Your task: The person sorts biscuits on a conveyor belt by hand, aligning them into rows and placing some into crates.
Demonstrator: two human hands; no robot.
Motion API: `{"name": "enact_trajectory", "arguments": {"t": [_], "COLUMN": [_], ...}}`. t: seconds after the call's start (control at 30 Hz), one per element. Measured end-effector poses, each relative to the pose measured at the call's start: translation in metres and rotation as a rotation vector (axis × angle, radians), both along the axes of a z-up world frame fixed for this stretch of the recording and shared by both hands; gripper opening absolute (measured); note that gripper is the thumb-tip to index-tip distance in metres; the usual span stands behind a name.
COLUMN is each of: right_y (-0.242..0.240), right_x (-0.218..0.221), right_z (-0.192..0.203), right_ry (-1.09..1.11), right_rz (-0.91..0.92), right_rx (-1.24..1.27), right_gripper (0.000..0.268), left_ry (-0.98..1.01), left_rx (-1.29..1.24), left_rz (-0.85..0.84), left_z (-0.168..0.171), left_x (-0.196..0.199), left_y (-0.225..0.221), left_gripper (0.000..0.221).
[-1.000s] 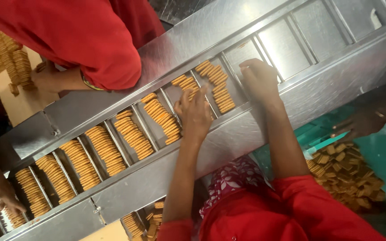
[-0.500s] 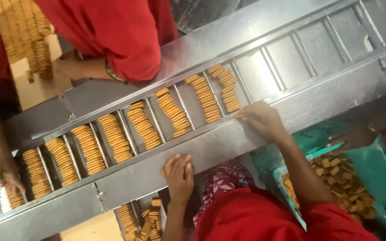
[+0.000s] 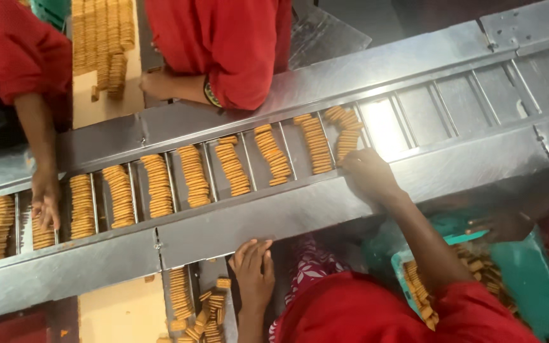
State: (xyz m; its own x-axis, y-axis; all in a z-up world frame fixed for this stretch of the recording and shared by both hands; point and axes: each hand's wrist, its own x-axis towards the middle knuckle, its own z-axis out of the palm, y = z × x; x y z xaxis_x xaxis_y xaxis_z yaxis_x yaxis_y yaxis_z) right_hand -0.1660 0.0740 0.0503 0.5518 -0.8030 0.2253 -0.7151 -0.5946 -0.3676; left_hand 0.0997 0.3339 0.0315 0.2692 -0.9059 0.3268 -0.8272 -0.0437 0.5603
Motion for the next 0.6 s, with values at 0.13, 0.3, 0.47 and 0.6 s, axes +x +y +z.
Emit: {"name": "enact_trajectory", "arguments": {"t": [0.13,0.3,0.47,0.6], "right_y": [0.012,0.006,0.019,-0.005], "right_x": [-0.005,0.008,0.016,-0.014], "right_z": [-0.004,0.035,0.073,0.022], "right_ry": [-0.205,0.109,0.297,-0.225], "right_rz": [-0.153,-0.144,-0.064,-0.131], "right_rx": [-0.188,0.06,0.081,0.191], "right_gripper": [0.028,0.011,0.013,0.017], "left_ry": [0.002,0.065,0.085,0.076], "left_rx": [-0.025,0.025,0.024,0.03], "left_rz": [0.066,0.111,0.102,0.098], "left_z": [-0.003,-0.011,-0.01,-0.007], "left_x": [0.01,0.011,0.008,0.012], "left_y": [0.022,0.045,0.054,0.059], "left_gripper": [0.025,0.025,0.023,0.023]}}
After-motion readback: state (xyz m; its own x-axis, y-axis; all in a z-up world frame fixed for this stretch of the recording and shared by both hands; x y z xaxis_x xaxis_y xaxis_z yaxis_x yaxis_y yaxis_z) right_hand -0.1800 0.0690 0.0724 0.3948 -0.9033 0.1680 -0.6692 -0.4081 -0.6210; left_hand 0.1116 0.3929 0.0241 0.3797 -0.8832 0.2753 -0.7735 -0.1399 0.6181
